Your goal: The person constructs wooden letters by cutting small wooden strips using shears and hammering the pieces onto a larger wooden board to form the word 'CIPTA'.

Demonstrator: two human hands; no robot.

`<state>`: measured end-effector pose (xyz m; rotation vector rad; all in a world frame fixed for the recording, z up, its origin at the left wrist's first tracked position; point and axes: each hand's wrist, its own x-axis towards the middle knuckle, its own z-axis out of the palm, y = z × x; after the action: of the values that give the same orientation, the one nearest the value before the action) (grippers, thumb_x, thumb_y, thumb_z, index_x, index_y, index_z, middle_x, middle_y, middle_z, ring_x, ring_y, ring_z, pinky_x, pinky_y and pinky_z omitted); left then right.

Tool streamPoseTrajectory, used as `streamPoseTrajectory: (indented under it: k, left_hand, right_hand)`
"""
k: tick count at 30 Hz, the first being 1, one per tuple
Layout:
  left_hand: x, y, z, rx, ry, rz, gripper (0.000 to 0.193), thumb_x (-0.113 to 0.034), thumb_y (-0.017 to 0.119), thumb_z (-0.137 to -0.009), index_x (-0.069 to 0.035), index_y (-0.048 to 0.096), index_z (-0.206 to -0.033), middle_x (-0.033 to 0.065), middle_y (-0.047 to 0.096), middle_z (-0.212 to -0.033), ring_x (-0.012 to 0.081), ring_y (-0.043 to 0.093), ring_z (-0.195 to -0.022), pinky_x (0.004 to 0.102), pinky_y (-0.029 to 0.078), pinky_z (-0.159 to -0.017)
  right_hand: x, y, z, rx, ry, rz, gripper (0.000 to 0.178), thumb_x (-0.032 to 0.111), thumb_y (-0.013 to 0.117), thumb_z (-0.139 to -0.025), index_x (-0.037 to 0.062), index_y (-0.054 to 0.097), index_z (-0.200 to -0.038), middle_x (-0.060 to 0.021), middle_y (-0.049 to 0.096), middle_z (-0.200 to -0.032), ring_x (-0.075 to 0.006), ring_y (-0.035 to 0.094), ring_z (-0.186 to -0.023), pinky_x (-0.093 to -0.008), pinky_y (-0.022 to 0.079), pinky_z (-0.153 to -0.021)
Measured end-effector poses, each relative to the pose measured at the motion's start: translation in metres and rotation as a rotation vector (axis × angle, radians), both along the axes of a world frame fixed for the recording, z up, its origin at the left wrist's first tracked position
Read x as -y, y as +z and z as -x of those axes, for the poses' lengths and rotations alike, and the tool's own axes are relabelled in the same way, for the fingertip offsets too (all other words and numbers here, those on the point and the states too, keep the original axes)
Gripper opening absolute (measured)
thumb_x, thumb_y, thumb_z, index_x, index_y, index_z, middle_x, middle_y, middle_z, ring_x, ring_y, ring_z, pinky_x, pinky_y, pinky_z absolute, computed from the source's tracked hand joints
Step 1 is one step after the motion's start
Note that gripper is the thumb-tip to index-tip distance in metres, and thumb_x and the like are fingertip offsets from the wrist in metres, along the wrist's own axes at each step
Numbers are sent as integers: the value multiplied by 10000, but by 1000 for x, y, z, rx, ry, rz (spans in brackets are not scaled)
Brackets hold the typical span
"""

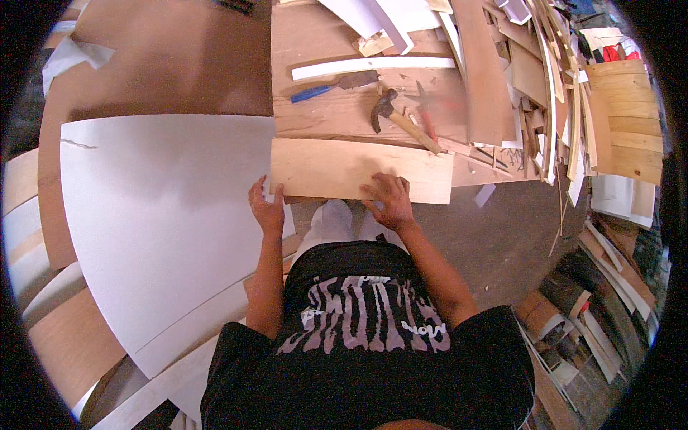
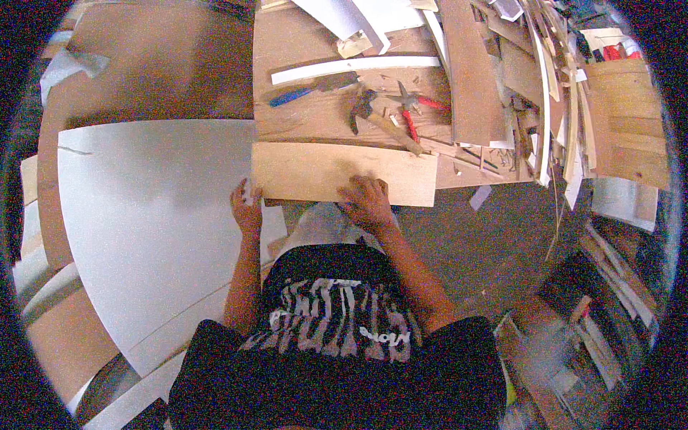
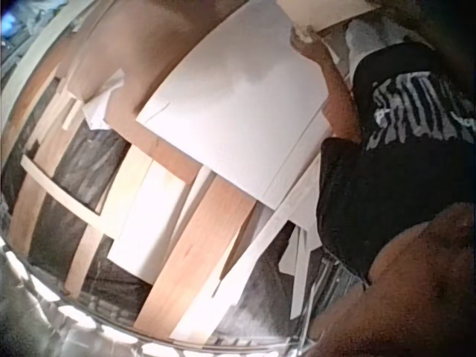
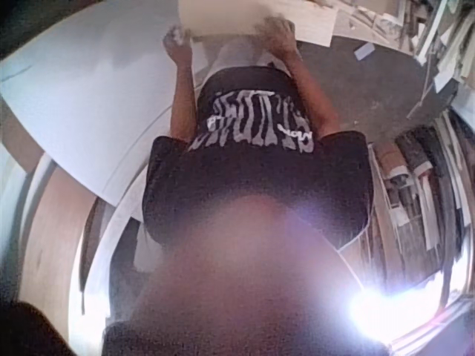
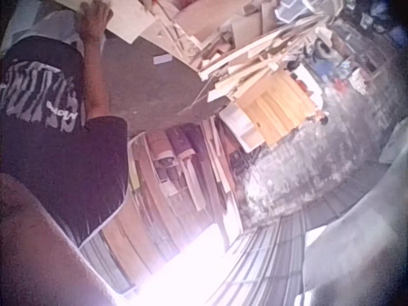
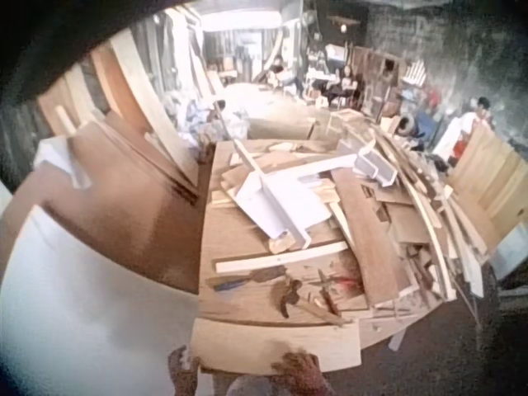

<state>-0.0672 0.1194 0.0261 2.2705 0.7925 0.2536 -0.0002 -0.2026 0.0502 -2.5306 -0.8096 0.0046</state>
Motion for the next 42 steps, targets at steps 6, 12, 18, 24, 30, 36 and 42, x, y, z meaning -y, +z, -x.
streamPoseTrajectory:
  k: [6,12,18,24,30,36,42]
  left_hand:
    - [48,17,-12,153,-342,-369,411,-244,761,-818,-119,674,-1199,132,546,-1360,357,466,-1308,497,340,-1101]
    - [73,0,-20,88,-561,-351,358,-272,747,-825,-135,709,-1154,128,527,-1408,361,469,-1301,482,328,-1104]
    - [91,7,-4,26,-293,-272,335,-291,767,-817,-69,701,-1058,175,553,-1344,353,507,-1247,495,369,-1042]
    - [113,18,13,-220,196,550,394,-375,782,-859,6,680,-862,107,700,-768,204,664,-641,362,515,-559]
    - [129,-5,-1,-270,398,973,488,-403,790,-858,69,698,-938,113,719,-755,152,665,-531,295,546,-464]
    - [145,-12,-10,-237,504,1053,603,-368,818,-830,94,590,-1145,143,702,-797,190,687,-565,329,597,-476]
    - [155,-25,-11,41,637,952,735,-298,826,-828,53,397,-1311,152,673,-1012,209,703,-658,328,616,-487]
  right_hand:
    - [22,-20,-82,229,-509,4,616,228,742,-879,22,474,-1394,-251,451,-1455,-445,474,-1282,-564,407,-1016]
    - [37,-45,-160,175,-259,400,359,274,555,-965,132,583,-1293,-177,593,-1181,-379,585,-1137,-527,504,-915]
    - [32,-14,-176,-57,-220,348,282,258,563,-969,111,611,-1205,-219,603,-1191,-429,603,-1083,-513,515,-888]
    - [24,49,-95,-182,-271,-57,359,321,534,-1024,37,606,-1231,-241,638,-1140,-429,629,-960,-495,496,-797]
    - [13,55,-32,-640,-147,-30,360,318,516,-1031,-24,623,-1056,-285,665,-1010,-476,647,-949,-518,513,-814]
    - [4,38,-25,-574,-21,193,337,302,549,-995,17,598,-1168,-256,655,-1035,-479,650,-912,-533,532,-788]
    - [12,34,-24,-388,179,216,370,239,603,-948,44,571,-1261,-196,633,-1125,-417,660,-907,-498,547,-760]
